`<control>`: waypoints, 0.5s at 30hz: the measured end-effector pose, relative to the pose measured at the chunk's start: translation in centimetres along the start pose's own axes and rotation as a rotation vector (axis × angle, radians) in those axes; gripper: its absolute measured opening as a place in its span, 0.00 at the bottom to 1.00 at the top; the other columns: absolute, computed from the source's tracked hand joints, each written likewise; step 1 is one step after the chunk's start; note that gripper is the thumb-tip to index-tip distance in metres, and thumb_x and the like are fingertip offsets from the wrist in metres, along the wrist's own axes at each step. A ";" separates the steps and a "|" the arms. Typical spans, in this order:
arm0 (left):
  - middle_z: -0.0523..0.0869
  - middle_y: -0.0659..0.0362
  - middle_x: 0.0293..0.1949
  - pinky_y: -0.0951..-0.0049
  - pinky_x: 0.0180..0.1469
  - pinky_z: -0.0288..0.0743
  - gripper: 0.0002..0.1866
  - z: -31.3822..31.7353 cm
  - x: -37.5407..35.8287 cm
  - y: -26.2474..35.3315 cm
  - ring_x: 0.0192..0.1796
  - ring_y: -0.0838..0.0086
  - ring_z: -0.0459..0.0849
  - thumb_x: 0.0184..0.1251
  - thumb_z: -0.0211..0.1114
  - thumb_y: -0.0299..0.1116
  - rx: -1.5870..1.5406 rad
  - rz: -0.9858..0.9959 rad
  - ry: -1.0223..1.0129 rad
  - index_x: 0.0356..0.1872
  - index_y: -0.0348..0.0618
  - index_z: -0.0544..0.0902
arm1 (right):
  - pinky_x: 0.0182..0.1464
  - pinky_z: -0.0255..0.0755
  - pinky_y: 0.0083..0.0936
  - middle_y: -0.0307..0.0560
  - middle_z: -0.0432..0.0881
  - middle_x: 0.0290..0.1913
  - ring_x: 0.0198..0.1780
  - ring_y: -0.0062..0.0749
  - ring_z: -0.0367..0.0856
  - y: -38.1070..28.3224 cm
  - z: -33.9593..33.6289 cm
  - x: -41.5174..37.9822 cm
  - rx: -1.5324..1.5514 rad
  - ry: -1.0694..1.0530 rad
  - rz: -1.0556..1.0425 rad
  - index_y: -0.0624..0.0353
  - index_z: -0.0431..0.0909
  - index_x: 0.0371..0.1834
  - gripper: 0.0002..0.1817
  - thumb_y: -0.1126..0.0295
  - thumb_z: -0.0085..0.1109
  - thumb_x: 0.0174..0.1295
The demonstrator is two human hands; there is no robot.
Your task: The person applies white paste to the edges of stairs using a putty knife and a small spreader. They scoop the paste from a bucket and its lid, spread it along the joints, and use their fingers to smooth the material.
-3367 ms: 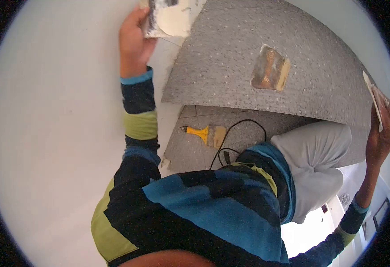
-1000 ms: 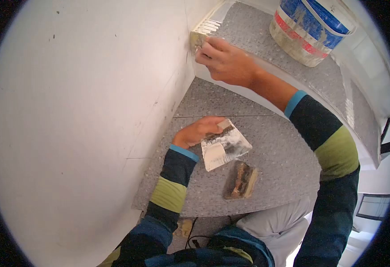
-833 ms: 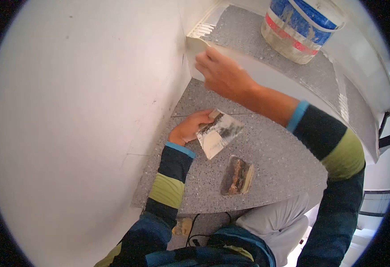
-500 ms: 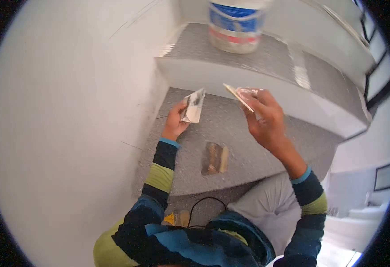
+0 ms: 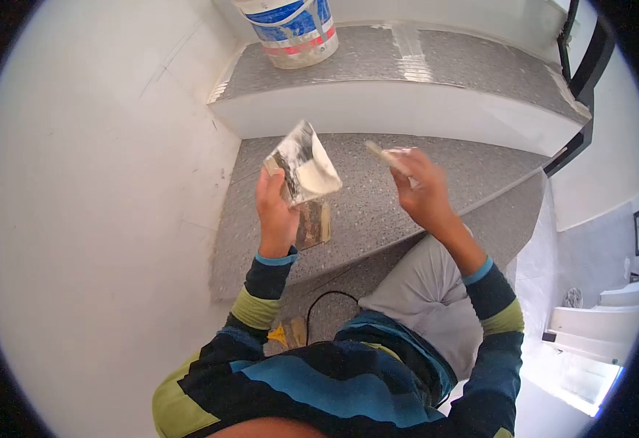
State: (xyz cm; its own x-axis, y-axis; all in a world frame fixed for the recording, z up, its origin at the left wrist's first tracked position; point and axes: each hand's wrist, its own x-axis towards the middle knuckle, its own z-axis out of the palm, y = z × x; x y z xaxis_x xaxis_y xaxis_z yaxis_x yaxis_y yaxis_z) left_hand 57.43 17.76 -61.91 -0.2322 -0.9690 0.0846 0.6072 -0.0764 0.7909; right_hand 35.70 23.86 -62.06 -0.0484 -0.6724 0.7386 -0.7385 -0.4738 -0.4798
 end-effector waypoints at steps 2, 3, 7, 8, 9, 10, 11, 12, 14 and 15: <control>0.76 0.55 0.45 0.72 0.44 0.77 0.14 0.6 -0.4 0.7 0.45 0.75 0.78 0.68 0.50 0.32 0.052 0.197 0.015 0.50 0.34 0.66 | 0.39 0.75 0.26 0.47 0.80 0.40 0.42 0.37 0.80 0.0 -0.2 -1.5 0.430 -0.016 0.376 0.62 0.76 0.41 0.10 0.75 0.57 0.55; 0.76 0.55 0.45 0.72 0.44 0.77 0.14 0.9 -0.8 0.7 0.45 0.75 0.78 0.68 0.50 0.32 0.059 0.196 0.022 0.50 0.34 0.66 | 0.38 0.75 0.25 0.45 0.80 0.40 0.40 0.34 0.81 -0.1 -0.3 -2.3 0.844 -0.026 0.753 0.64 0.75 0.42 0.11 0.73 0.58 0.56; 0.75 0.55 0.47 0.72 0.48 0.75 0.15 1.9 -2.2 -0.2 0.48 0.74 0.76 0.68 0.51 0.32 0.140 0.306 0.000 0.51 0.35 0.66 | 0.38 0.76 0.25 0.45 0.79 0.42 0.41 0.28 0.80 -2.9 1.2 -4.4 1.199 -0.029 1.012 0.64 0.73 0.44 0.14 0.70 0.60 0.56; 0.74 0.55 0.49 0.71 0.52 0.73 0.15 2.1 -2.5 -0.7 0.50 0.74 0.75 0.68 0.51 0.31 0.180 0.347 -0.008 0.52 0.36 0.65 | 0.39 0.77 0.25 0.45 0.79 0.42 0.41 0.28 0.80 -3.2 1.5 -4.4 1.256 -0.037 1.070 0.64 0.72 0.45 0.16 0.70 0.60 0.56; 0.74 0.55 0.49 0.71 0.52 0.73 0.15 2.4 -2.9 -1.1 0.50 0.74 0.75 0.68 0.51 0.31 0.187 0.339 -0.014 0.52 0.36 0.65 | 0.39 0.77 0.25 0.45 0.79 0.43 0.41 0.28 0.80 -3.5 1.8 -4.5 1.305 -0.039 1.122 0.64 0.71 0.47 0.17 0.70 0.60 0.56; 0.74 0.55 0.49 0.71 0.51 0.73 0.15 2.7 -3.4 -1.4 0.50 0.74 0.75 0.68 0.51 0.31 0.187 0.367 -0.027 0.51 0.35 0.66 | 0.39 0.78 0.26 0.45 0.78 0.44 0.41 0.28 0.80 -3.5 2.1 -4.5 1.330 -0.010 1.130 0.64 0.70 0.48 0.18 0.70 0.60 0.56; 0.74 0.55 0.49 0.70 0.51 0.74 0.14 3.0 -3.8 -1.7 0.50 0.73 0.75 0.68 0.52 0.31 0.185 0.394 -0.039 0.50 0.35 0.66 | 0.39 0.78 0.26 0.45 0.78 0.44 0.41 0.28 0.80 -3.3 2.2 -4.8 1.336 0.001 1.136 0.64 0.70 0.48 0.18 0.70 0.60 0.56; 0.74 0.55 0.49 0.70 0.51 0.74 0.14 2.9 -4.0 -1.9 0.50 0.73 0.75 0.68 0.52 0.31 0.189 0.387 -0.044 0.50 0.35 0.66 | 0.39 0.78 0.25 0.45 0.78 0.44 0.41 0.28 0.80 -3.0 2.4 -5.0 1.343 -0.019 1.138 0.64 0.70 0.48 0.18 0.70 0.60 0.56; 0.77 0.55 0.43 0.77 0.41 0.73 0.14 2.7 -4.3 -2.3 0.43 0.78 0.77 0.67 0.54 0.32 0.293 0.458 0.017 0.49 0.33 0.70 | 0.39 0.78 0.25 0.45 0.78 0.44 0.41 0.28 0.80 -2.7 2.4 -5.2 1.347 -0.038 1.143 0.64 0.70 0.48 0.18 0.71 0.60 0.56; 0.77 0.55 0.43 0.77 0.41 0.73 0.14 2.5 -4.6 -2.5 0.43 0.78 0.77 0.67 0.54 0.32 0.298 0.453 0.023 0.49 0.33 0.70 | 0.38 0.78 0.24 0.45 0.78 0.43 0.41 0.28 0.80 -2.4 2.5 -5.2 1.357 -0.046 1.149 0.64 0.70 0.48 0.18 0.71 0.60 0.56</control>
State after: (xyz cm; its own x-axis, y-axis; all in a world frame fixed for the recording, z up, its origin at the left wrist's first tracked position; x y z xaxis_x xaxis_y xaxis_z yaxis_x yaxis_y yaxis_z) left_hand 55.09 23.05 -62.76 0.0211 -0.8947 0.4461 0.3997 0.4166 0.8165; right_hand 39.38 27.08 -65.87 -0.0564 -0.9741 -0.2189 0.6718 0.1252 -0.7301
